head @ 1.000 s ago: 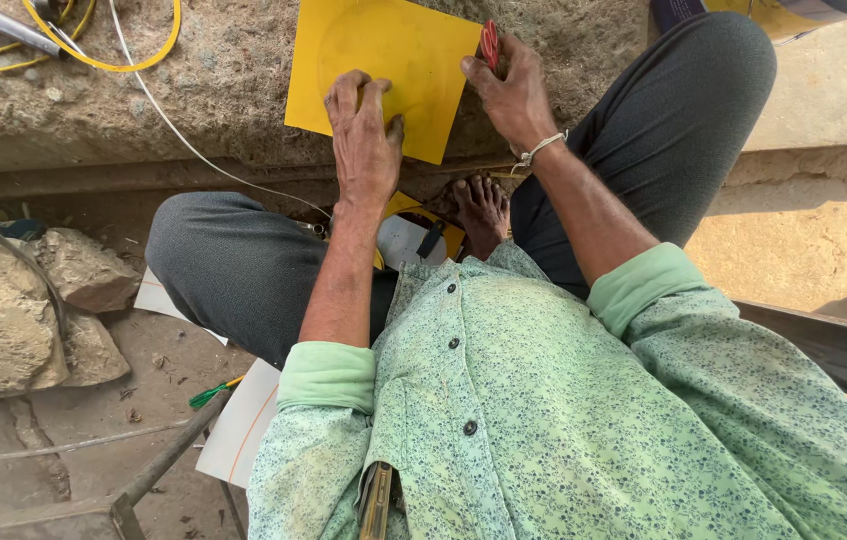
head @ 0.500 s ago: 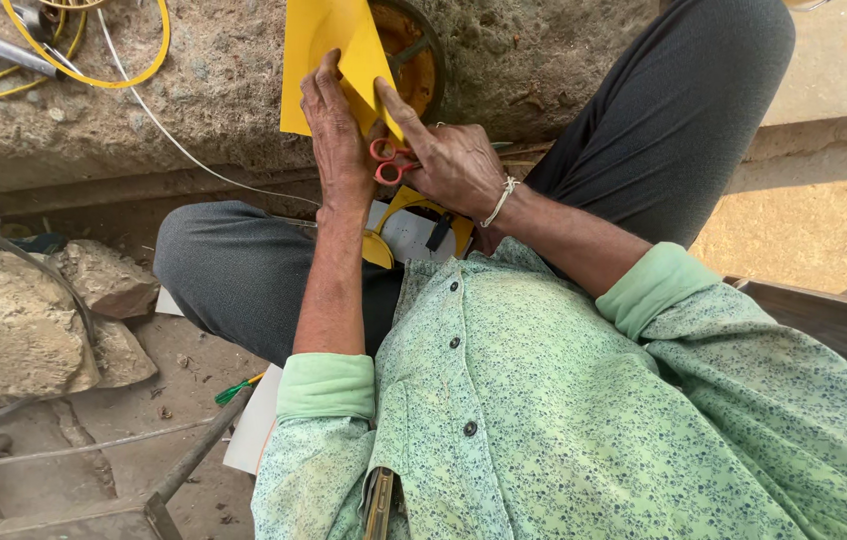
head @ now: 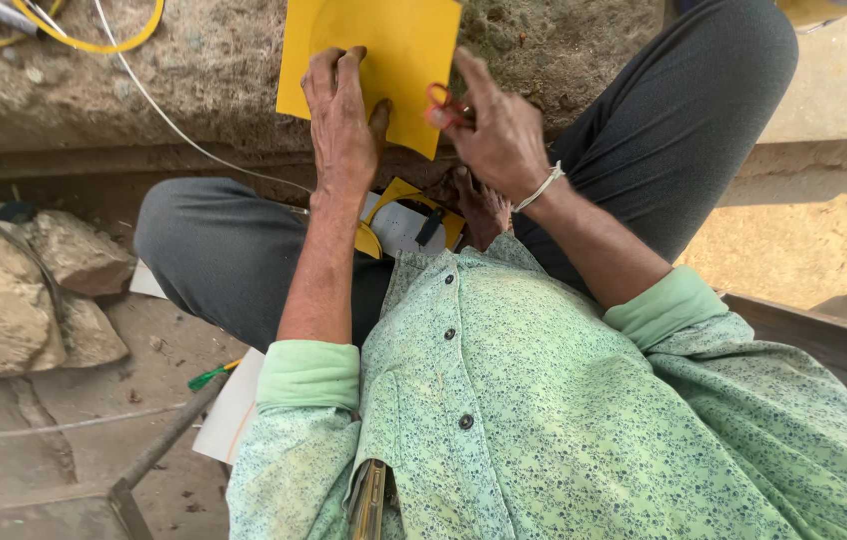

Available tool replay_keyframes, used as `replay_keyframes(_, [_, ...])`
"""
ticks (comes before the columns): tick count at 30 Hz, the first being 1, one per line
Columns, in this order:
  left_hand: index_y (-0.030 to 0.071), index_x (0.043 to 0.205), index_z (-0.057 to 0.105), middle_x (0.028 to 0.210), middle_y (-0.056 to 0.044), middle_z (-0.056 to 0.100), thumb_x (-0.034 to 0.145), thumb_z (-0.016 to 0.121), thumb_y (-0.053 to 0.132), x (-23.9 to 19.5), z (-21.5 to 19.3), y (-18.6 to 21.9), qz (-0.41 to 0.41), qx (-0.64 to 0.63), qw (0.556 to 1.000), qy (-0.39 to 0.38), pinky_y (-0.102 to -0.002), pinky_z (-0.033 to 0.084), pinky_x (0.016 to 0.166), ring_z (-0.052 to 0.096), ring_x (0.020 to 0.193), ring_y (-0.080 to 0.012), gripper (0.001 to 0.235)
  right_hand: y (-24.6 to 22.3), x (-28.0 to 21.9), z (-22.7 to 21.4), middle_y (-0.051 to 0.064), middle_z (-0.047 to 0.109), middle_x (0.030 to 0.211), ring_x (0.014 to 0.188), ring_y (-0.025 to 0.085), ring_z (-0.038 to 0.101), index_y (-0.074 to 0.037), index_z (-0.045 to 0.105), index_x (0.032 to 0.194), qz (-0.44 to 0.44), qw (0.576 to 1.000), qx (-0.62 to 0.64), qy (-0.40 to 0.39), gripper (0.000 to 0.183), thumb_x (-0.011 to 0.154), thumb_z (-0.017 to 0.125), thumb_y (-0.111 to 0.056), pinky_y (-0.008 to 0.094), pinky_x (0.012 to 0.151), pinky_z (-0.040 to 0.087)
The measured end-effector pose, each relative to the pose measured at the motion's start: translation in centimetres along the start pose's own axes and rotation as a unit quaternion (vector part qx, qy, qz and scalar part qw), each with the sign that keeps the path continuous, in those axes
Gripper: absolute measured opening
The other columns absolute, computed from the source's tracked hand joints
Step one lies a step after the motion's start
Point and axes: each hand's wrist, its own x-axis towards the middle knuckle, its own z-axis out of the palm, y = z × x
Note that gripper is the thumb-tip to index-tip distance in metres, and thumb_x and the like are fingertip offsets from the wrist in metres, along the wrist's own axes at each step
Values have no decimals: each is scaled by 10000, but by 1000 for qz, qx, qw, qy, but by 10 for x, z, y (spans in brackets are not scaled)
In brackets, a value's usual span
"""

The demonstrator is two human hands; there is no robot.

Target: The person sits cross-legged on the ground and uses red-handled scissors to cut a circular shape out of a yellow sheet of material. The person holds the material steady with one hand while cutting with the other, eventually separating the circle from the surrounding sheet.

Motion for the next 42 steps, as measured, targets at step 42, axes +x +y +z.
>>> replay_keyframes(42, [55, 1518, 556, 1607, -158, 348, 940, 858, 281, -31, 39, -22, -63, -11, 996, 59, -511, 342, 1267, 280, 1527, -361, 690, 18, 100, 43, 112, 653, 1190, 1117, 270, 661, -84, 531, 1295, -241, 951, -179, 81, 485, 1054, 658, -485, 466, 965, 559])
